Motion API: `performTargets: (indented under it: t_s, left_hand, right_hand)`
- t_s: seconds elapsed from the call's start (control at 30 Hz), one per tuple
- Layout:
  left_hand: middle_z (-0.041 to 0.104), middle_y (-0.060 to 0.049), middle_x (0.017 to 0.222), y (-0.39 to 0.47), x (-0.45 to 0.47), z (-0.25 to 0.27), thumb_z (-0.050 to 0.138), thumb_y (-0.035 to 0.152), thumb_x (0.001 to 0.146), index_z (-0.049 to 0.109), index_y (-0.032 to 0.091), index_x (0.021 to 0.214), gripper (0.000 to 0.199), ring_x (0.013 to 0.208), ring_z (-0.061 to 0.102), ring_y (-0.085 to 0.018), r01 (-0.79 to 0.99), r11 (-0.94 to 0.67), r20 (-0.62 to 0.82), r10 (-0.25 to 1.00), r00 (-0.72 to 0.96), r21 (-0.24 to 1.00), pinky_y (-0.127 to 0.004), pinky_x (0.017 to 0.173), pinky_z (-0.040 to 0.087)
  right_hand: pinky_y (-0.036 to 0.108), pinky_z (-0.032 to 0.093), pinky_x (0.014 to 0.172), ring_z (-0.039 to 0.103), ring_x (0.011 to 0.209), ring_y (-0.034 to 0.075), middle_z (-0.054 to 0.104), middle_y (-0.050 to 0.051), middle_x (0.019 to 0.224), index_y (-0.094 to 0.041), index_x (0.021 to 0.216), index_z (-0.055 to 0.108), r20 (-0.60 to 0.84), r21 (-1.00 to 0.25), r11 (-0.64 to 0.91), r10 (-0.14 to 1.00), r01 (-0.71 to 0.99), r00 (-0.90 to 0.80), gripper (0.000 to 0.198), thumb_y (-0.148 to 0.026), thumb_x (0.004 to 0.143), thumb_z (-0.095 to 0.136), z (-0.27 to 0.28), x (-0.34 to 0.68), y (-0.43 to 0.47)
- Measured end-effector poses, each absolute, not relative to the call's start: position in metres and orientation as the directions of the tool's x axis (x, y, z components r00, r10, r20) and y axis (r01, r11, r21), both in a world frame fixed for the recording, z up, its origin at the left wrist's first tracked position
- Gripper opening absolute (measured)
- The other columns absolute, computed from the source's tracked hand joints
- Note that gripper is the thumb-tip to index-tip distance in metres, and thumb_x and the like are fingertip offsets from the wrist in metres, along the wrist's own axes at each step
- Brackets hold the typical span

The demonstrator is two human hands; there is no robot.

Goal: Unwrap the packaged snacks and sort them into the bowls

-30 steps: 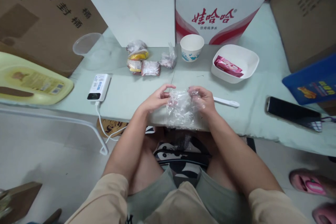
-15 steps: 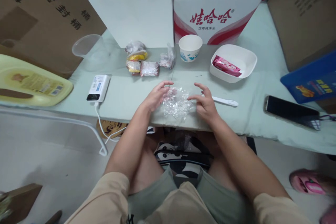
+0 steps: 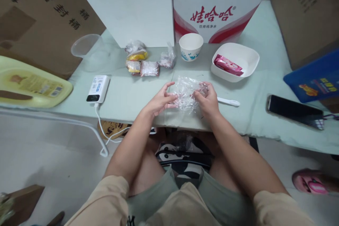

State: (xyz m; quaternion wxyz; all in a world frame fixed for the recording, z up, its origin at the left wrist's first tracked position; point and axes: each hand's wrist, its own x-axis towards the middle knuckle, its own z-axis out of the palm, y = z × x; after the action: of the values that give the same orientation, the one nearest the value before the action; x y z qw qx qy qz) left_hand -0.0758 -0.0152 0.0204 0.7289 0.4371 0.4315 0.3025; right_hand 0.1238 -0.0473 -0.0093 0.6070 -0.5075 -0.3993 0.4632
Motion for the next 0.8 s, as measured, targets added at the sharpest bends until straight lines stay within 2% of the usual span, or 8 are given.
performTargets:
  t_s: [0.13, 0.23, 0.3, 0.4, 0.53, 0.63, 0.73, 0.8]
  left_hand:
    - [0.072, -0.003, 0.095, -0.014, -0.074, 0.015, 0.085, 0.018, 0.060, 0.038, 0.021, 0.143, 0.096, 0.080, 0.069, -0.013, -0.081, 0.329, -0.259, 0.852, 0.456, 0.941, -0.028, 0.081, 0.053]
    - [0.072, -0.005, 0.107, -0.012, -0.077, 0.015, 0.087, 0.017, 0.058, 0.042, 0.025, 0.140, 0.093, 0.087, 0.070, -0.014, -0.144, 0.324, -0.218, 0.846, 0.486, 0.935, -0.027, 0.083, 0.052]
    - [0.071, -0.007, 0.115, -0.011, -0.077, 0.016, 0.087, 0.023, 0.060, 0.046, 0.026, 0.136, 0.087, 0.092, 0.071, -0.016, -0.179, 0.366, -0.243, 0.843, 0.480, 0.913, -0.028, 0.082, 0.054]
    - [0.073, -0.007, 0.104, -0.012, -0.073, 0.016, 0.085, 0.030, 0.062, 0.059, 0.020, 0.120, 0.064, 0.085, 0.070, -0.016, -0.137, 0.392, -0.302, 0.851, 0.430, 0.910, -0.027, 0.074, 0.054]
    - [0.068, -0.001, 0.072, -0.015, -0.065, 0.018, 0.078, 0.026, 0.064, 0.067, 0.014, 0.084, 0.026, 0.062, 0.060, -0.010, -0.065, 0.349, -0.305, 0.883, 0.357, 0.935, -0.022, 0.060, 0.047]
    - [0.068, -0.001, 0.071, -0.014, -0.064, 0.019, 0.073, 0.030, 0.065, 0.066, 0.015, 0.081, 0.023, 0.065, 0.063, -0.013, -0.152, 0.353, -0.293, 0.901, 0.320, 0.923, -0.025, 0.063, 0.050]
    - [0.070, -0.004, 0.079, -0.013, -0.065, 0.018, 0.071, 0.046, 0.069, 0.065, 0.016, 0.094, 0.039, 0.072, 0.067, -0.019, -0.200, 0.368, -0.296, 0.902, 0.315, 0.908, -0.029, 0.064, 0.052]
    - [0.070, -0.004, 0.082, -0.013, -0.066, 0.017, 0.073, 0.051, 0.069, 0.064, 0.017, 0.102, 0.048, 0.071, 0.066, -0.018, -0.126, 0.352, -0.294, 0.895, 0.335, 0.928, -0.028, 0.060, 0.051]
  right_hand:
    - [0.029, 0.054, 0.067, 0.062, 0.068, 0.013, 0.057, -0.005, 0.084, -0.027, 0.100, 0.049, -0.100, -0.937, 0.037, 0.924, -0.348, 0.369, 0.039, -0.033, 0.069, 0.072, -0.014, 0.125, -0.041]
    - [0.027, 0.052, 0.064, 0.063, 0.071, 0.014, 0.058, -0.006, 0.084, -0.029, 0.106, 0.048, -0.166, -0.896, -0.003, 0.930, -0.445, 0.328, 0.048, -0.033, 0.067, 0.074, -0.013, 0.127, -0.042]
    - [0.027, 0.052, 0.063, 0.064, 0.070, 0.014, 0.058, -0.006, 0.084, -0.030, 0.110, 0.047, -0.156, -0.902, -0.030, 0.953, -0.431, 0.260, 0.053, -0.033, 0.066, 0.075, -0.012, 0.128, -0.044]
    - [0.030, 0.054, 0.066, 0.065, 0.069, 0.015, 0.062, -0.005, 0.086, -0.030, 0.117, 0.046, -0.143, -0.925, -0.079, 0.978, -0.372, 0.149, 0.061, -0.034, 0.064, 0.077, -0.011, 0.129, -0.049]
    - [0.035, 0.057, 0.076, 0.069, 0.090, 0.020, 0.067, 0.004, 0.113, -0.032, 0.125, 0.044, -0.184, -0.922, -0.132, 0.976, -0.365, 0.113, 0.078, -0.042, 0.058, 0.084, -0.012, 0.130, -0.051]
    - [0.036, 0.056, 0.076, 0.069, 0.090, 0.021, 0.069, 0.005, 0.106, -0.027, 0.112, 0.052, -0.256, -0.908, -0.235, 0.967, -0.347, 0.014, 0.065, -0.047, 0.058, 0.083, -0.011, 0.129, -0.052]
    - [0.032, 0.053, 0.069, 0.064, 0.073, 0.017, 0.068, 0.002, 0.084, -0.023, 0.087, 0.056, -0.285, -0.911, -0.275, 0.958, -0.309, -0.013, 0.043, -0.045, 0.059, 0.080, -0.008, 0.125, -0.053]
    - [0.030, 0.051, 0.064, 0.060, 0.065, 0.015, 0.067, 0.000, 0.077, -0.023, 0.083, 0.054, -0.281, -0.924, -0.269, 0.960, -0.273, 0.008, 0.038, -0.045, 0.061, 0.077, -0.006, 0.124, -0.054]
